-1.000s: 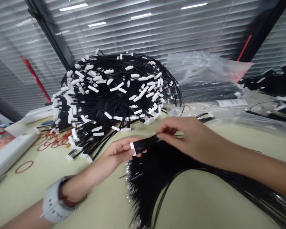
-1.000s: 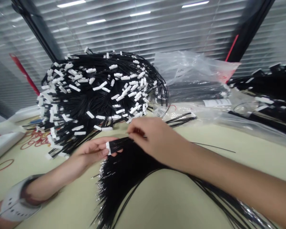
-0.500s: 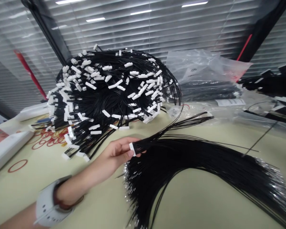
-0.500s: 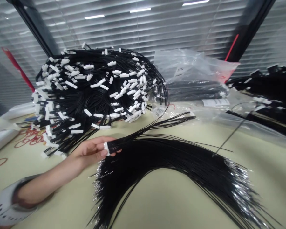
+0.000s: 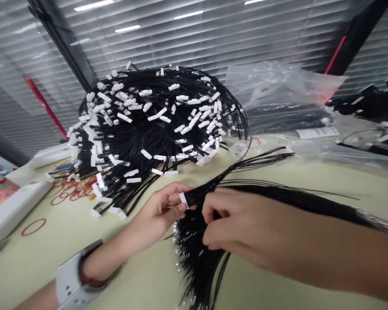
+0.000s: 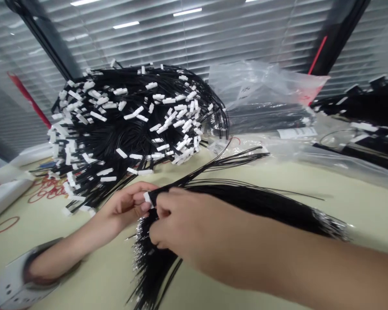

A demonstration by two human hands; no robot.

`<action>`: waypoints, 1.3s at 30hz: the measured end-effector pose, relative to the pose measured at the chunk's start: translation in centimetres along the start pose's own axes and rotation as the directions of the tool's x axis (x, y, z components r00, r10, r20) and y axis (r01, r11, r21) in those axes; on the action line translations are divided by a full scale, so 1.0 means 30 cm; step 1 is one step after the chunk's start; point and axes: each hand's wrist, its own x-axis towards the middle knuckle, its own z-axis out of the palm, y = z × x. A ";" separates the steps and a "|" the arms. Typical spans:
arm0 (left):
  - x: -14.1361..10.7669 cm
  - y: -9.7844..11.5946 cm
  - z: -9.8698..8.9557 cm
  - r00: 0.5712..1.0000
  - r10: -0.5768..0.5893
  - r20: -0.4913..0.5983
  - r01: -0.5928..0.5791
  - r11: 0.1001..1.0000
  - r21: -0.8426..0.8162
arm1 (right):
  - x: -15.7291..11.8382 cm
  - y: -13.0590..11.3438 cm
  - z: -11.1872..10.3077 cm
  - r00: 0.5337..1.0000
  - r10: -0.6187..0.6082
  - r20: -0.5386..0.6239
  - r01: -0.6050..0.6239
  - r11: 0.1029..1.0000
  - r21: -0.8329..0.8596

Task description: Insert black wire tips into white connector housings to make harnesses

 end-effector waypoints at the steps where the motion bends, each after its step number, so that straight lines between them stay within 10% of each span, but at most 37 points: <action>1: -0.001 0.000 -0.001 1.000 0.011 -0.003 -0.011 1.000 0.023 | 0.010 -0.009 0.035 0.999 -0.030 0.040 0.029 0.999 0.017; 12: -0.009 -0.007 -0.007 0.994 0.066 -0.091 -0.038 0.960 0.276 | 0.016 0.009 0.141 0.987 0.128 0.093 -0.132 0.991 0.034; 17: -0.009 -0.010 -0.008 0.995 0.043 -0.092 -0.024 0.979 0.201 | 0.017 0.004 0.140 0.995 0.075 0.072 -0.073 0.997 -0.031; 24: 0.015 -0.018 -0.029 0.997 -0.049 -0.067 0.044 0.996 -0.073 | 0.041 0.002 0.124 0.948 0.318 -0.026 -0.305 0.927 0.219; 39: 0.011 -0.015 -0.025 0.996 -0.081 -0.041 0.075 0.988 -0.134 | 0.037 0.024 0.156 0.875 0.470 -0.116 -0.430 0.865 0.261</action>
